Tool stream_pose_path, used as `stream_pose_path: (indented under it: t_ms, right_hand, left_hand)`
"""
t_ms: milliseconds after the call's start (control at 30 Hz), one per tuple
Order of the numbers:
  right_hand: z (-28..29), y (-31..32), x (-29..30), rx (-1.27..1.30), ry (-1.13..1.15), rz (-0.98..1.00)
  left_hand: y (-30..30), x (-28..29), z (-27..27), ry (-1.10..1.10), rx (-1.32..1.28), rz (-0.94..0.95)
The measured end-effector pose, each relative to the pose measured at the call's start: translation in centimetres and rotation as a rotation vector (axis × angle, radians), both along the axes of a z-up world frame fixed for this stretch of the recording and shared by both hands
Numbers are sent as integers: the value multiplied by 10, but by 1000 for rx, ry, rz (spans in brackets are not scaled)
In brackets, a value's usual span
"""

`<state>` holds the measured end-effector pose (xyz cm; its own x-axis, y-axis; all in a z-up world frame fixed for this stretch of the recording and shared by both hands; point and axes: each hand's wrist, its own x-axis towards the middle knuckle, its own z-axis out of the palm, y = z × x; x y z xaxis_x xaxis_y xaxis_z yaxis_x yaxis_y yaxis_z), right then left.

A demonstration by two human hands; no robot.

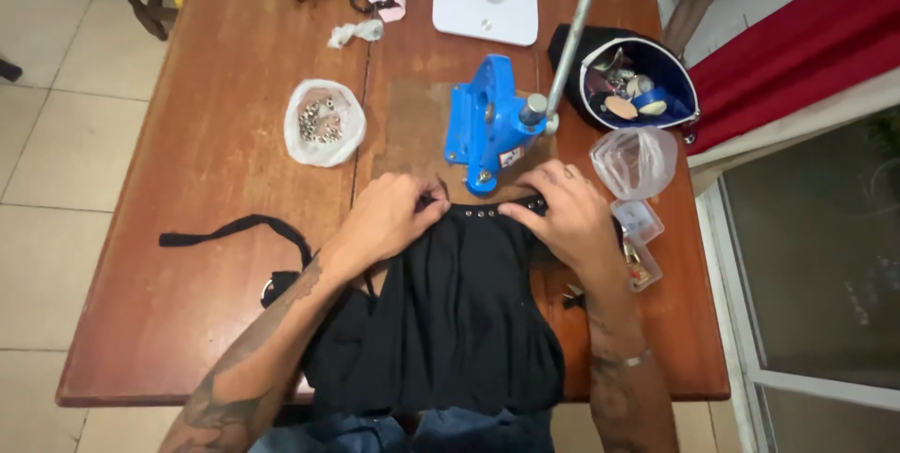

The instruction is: Attaching metal eyelets to a black garment using a manual hand press and a screwdriver for positioning.

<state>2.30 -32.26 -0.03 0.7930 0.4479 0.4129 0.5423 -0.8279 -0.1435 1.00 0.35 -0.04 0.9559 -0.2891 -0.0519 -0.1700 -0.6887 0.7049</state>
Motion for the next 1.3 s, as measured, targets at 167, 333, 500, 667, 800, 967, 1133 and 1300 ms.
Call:
stream_pose_path:
  t_ms: [167, 333, 500, 667, 800, 967, 1133, 1300]
  right_hand:
    - [91, 66, -37, 231, -12, 222]
    - [98, 200, -10, -103, 199, 556]
    - [-34, 310, 129, -182, 87, 435]
    - [-70, 331, 157, -185, 208, 419]
    - [-51, 317, 136, -209, 327, 290]
    - [-85, 327, 153, -183, 298, 334]
    - [-76, 334, 151, -254, 238, 331]
    - [-51, 313, 121, -113, 168, 240]
  left_hand:
    - [-4, 7, -29, -48, 67, 58]
    - [-7, 11, -52, -23, 78, 31]
    - [-7, 12, -56, -51, 80, 80]
    - [-7, 17, -64, -82, 77, 79]
    - [-10, 13, -70, -67, 56, 81]
    - [-8, 18, -72, -76, 47, 102]
    - [-5, 20, -79, -85, 35, 104]
    - [-3, 22, -84, -83, 26, 101]
